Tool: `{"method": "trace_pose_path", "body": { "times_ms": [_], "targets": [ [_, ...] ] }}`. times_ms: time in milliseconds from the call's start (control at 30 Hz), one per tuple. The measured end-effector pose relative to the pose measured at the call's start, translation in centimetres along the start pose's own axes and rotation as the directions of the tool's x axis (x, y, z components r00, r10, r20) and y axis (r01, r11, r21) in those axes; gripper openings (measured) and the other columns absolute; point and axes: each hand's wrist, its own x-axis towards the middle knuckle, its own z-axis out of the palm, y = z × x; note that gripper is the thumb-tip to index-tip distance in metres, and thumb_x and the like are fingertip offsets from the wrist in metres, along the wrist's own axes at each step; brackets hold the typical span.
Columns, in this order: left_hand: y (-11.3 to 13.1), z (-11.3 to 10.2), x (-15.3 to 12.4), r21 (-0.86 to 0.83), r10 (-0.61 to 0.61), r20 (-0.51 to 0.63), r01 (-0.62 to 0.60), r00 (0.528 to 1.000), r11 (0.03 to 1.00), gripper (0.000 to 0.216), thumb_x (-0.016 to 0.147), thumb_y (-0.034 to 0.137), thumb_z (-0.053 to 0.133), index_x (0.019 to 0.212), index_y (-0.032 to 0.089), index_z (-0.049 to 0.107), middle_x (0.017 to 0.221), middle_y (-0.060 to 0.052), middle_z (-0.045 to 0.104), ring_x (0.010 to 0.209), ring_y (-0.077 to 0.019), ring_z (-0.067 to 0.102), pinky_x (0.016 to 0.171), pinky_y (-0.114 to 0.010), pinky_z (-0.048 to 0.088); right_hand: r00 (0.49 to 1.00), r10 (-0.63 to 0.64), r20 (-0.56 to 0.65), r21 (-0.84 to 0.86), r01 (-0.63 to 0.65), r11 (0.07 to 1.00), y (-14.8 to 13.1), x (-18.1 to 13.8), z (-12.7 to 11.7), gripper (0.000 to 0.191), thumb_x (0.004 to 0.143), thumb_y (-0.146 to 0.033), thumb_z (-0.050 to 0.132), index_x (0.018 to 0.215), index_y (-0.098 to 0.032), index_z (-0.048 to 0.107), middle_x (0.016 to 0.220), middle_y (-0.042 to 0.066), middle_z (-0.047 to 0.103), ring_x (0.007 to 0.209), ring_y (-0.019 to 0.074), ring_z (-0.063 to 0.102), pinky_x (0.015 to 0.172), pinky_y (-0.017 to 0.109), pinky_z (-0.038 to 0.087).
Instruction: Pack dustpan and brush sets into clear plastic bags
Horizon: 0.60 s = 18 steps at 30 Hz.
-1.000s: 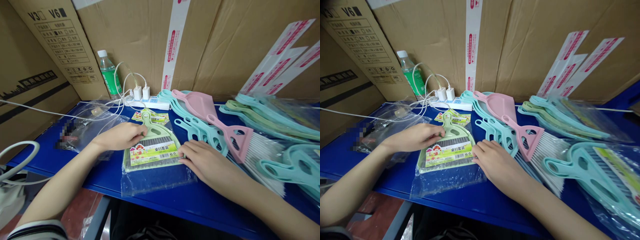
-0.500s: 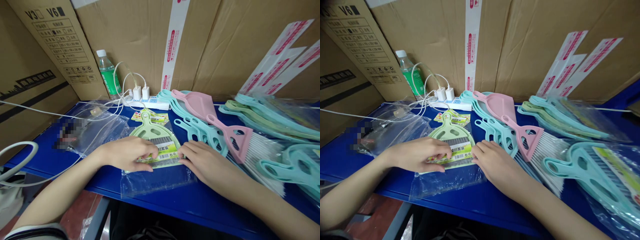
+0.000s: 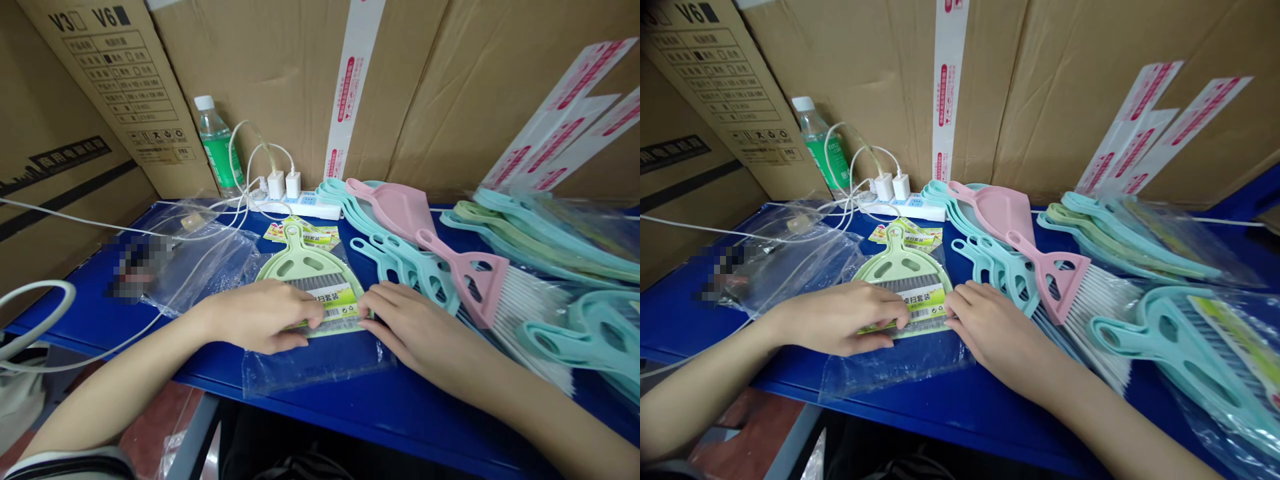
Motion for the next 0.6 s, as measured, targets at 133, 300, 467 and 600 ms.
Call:
{"method": "trace_pose_path", "body": {
  "times_ms": [133, 300, 467, 600],
  "targets": [
    [0.14, 0.11, 0.04, -0.029, -0.001, -0.019, 0.001, 1.000, 1.000, 0.009, 0.084, 0.010, 0.059, 0.084, 0.019, 0.056, 0.072, 0.002, 0.059, 0.062, -0.0130, 0.053, 0.056, -0.026, 0.037, 1.000, 0.021, -0.001, 0.021, -0.021, 1.000, -0.13, 0.01, -0.17, 0.019, 0.097, -0.021, 0.041, 0.083, -0.022, 0.054, 0.079, 0.004, 0.062, 0.076, 0.0219, 0.059, 0.067, 0.036, 0.048],
    [0.16, 0.21, 0.10, -0.035, -0.001, -0.009, 0.001, 1.000, 0.999, 0.012, 0.084, 0.009, 0.057, 0.078, 0.019, 0.053, 0.070, 0.002, 0.057, 0.061, -0.0124, 0.051, 0.056, -0.026, 0.036, 1.000, -0.011, -0.024, -0.006, 0.010, 1.000, -0.15, 0.10, -0.09, 0.021, 0.096, -0.017, 0.039, 0.082, -0.022, 0.053, 0.077, 0.004, 0.061, 0.075, 0.0215, 0.059, 0.067, 0.035, 0.048],
    [0.10, 0.29, 0.10, -0.030, -0.005, -0.012, 0.004, 1.000, 1.000, 0.013, 0.084, 0.010, 0.056, 0.076, 0.019, 0.052, 0.070, 0.002, 0.057, 0.061, -0.0122, 0.050, 0.055, -0.026, 0.035, 0.999, -0.027, -0.024, -0.006, 0.027, 1.000, -0.16, 0.13, -0.05, 0.019, 0.095, -0.014, 0.042, 0.082, -0.022, 0.053, 0.077, 0.003, 0.061, 0.074, 0.0209, 0.059, 0.068, 0.035, 0.048],
    [0.09, 0.38, 0.09, -0.049, -0.005, -0.036, 0.003, 0.999, 0.999, 0.015, 0.083, 0.009, 0.057, 0.074, 0.020, 0.052, 0.068, 0.003, 0.055, 0.060, -0.0120, 0.049, 0.054, -0.027, 0.034, 1.000, -0.006, -0.009, 0.011, 0.006, 1.000, -0.23, 0.07, -0.14, 0.018, 0.095, -0.017, 0.042, 0.082, -0.022, 0.054, 0.078, 0.004, 0.062, 0.075, 0.0213, 0.059, 0.068, 0.036, 0.048]
  ]
}}
